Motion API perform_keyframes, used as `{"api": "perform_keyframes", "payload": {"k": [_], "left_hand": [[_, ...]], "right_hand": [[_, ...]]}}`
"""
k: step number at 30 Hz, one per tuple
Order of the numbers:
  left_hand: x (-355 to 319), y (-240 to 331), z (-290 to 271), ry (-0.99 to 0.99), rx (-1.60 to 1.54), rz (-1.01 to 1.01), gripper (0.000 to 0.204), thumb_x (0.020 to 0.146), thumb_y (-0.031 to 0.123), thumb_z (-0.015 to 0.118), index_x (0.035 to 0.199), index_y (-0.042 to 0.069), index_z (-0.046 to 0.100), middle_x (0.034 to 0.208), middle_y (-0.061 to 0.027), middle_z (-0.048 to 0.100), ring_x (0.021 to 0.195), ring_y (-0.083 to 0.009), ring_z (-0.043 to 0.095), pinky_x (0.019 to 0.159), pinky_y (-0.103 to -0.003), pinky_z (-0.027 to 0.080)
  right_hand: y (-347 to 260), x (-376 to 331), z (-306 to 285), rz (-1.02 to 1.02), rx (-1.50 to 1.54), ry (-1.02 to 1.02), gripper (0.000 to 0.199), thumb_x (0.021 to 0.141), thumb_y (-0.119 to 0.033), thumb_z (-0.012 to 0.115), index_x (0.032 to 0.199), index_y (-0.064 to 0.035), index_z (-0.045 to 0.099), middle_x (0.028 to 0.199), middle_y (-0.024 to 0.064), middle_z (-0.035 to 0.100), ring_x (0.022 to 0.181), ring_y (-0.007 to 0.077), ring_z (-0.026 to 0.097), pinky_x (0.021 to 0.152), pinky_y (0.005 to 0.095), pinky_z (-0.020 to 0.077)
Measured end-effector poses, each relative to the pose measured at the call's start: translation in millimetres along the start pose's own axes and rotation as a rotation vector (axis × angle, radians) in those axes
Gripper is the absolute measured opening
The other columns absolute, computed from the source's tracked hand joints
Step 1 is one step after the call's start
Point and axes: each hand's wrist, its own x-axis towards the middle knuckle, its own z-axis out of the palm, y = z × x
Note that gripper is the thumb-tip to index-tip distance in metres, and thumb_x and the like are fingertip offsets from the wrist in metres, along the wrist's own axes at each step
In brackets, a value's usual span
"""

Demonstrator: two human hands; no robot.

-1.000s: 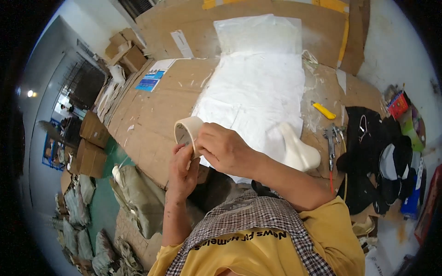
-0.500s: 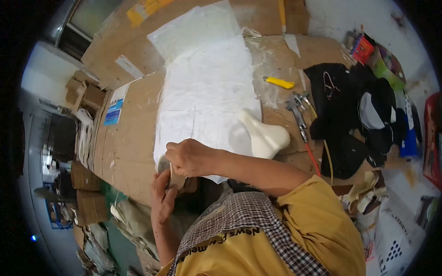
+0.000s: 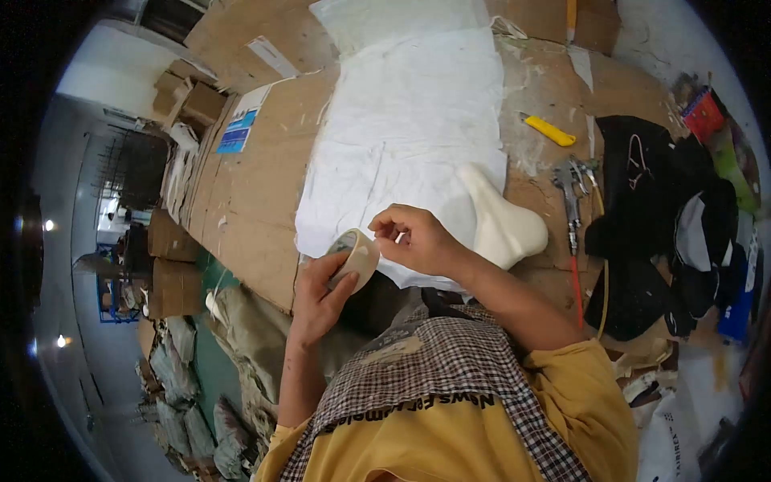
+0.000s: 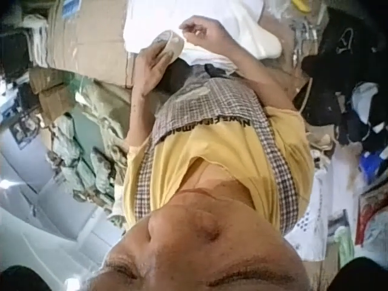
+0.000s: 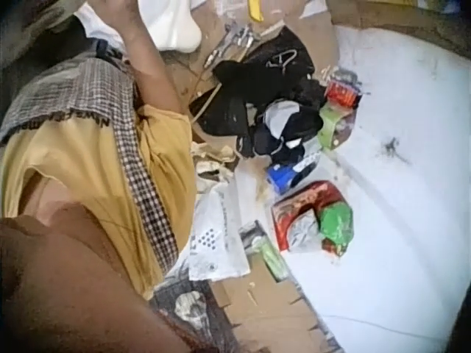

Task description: Assembling bicycle saddles by fitting foam padding onto the saddle bases and securing materials with tape.

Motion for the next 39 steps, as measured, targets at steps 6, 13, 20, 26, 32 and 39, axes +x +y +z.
{"api": "perform_keyframes", "payload": {"k": [6, 13, 20, 26, 32, 39], "left_hand": [[-0.2, 7.2, 3.3, 0.081, -0.02, 0.008, 0.018, 0.071, 0.016, 0.062, 0.081, 0.001, 0.059, 0.073, -0.0193, 0.058, 0.069, -0.0361, 0.055, 0.06, -0.041, 0.043], [1.5, 9.3, 0.5, 0.097, 0.164, 0.02, 0.023, 0.073, 0.025, 0.06, 0.078, 0.003, 0.059, 0.064, -0.0182, 0.056, 0.063, -0.0374, 0.055, 0.057, -0.043, 0.043], [-7.0, 13.1, -4.1, 0.153, -0.034, -0.168, 0.025, 0.075, 0.025, 0.053, 0.075, 0.002, 0.063, 0.063, -0.0175, 0.057, 0.059, -0.0322, 0.057, 0.054, -0.039, 0.044], [12.0, 25.2, 0.5, 0.299, -0.03, -0.265, 0.028, 0.071, 0.028, 0.057, 0.065, 0.0, 0.062, 0.056, -0.0178, 0.055, 0.049, -0.0301, 0.054, 0.048, -0.037, 0.042], [30.0, 17.6, 7.4, 0.313, -0.426, -0.416, 0.015, 0.068, 0.008, 0.055, 0.059, -0.003, 0.054, 0.052, -0.0017, 0.049, 0.052, -0.0084, 0.044, 0.045, -0.025, 0.036], [105.1, -59.0, 35.0, 0.289, -0.384, -0.286, 0.022, 0.072, 0.014, 0.048, 0.057, -0.003, 0.047, 0.054, -0.0012, 0.042, 0.052, -0.0125, 0.038, 0.046, -0.028, 0.033]], "right_hand": [[-16.0, 3.6, 15.3, -0.124, -0.266, -0.043, 0.01, 0.076, -0.005, 0.063, 0.074, 0.0005, 0.055, 0.071, 0.0074, 0.054, 0.061, 0.014, 0.052, 0.054, 0.0261, 0.0422], [-15.0, -2.1, 9.3, -0.08, -0.021, -0.17, 0.007, 0.077, 0.003, 0.057, 0.074, -0.0003, 0.051, 0.073, 0.0038, 0.054, 0.064, 0.0086, 0.049, 0.06, 0.0214, 0.0431], [-15.2, -1.0, 16.9, -0.077, 0.135, -0.229, 0.004, 0.079, 0.004, 0.053, 0.078, 0.0006, 0.052, 0.085, 0.0089, 0.06, 0.075, 0.0109, 0.056, 0.067, 0.0226, 0.0461], [-10.5, -2.6, 17.6, -0.198, 0.041, -0.036, 0.003, 0.077, 0.004, 0.054, 0.078, 0.0019, 0.053, 0.084, 0.0103, 0.059, 0.076, 0.0124, 0.056, 0.069, 0.0246, 0.0468], [5.5, 8.7, 24.4, -0.478, 0.175, 0.097, 0.006, 0.078, -0.002, 0.058, 0.081, 0.0005, 0.054, 0.075, 0.0055, 0.055, 0.065, 0.0106, 0.05, 0.06, 0.026, 0.0435], [-14.3, -74.2, -106.9, -0.497, 0.136, 0.633, 0.011, 0.082, -0.012, 0.057, 0.08, -0.0043, 0.05, 0.095, 0.0084, 0.052, 0.087, 0.0139, 0.051, 0.074, 0.0273, 0.0428]]}}
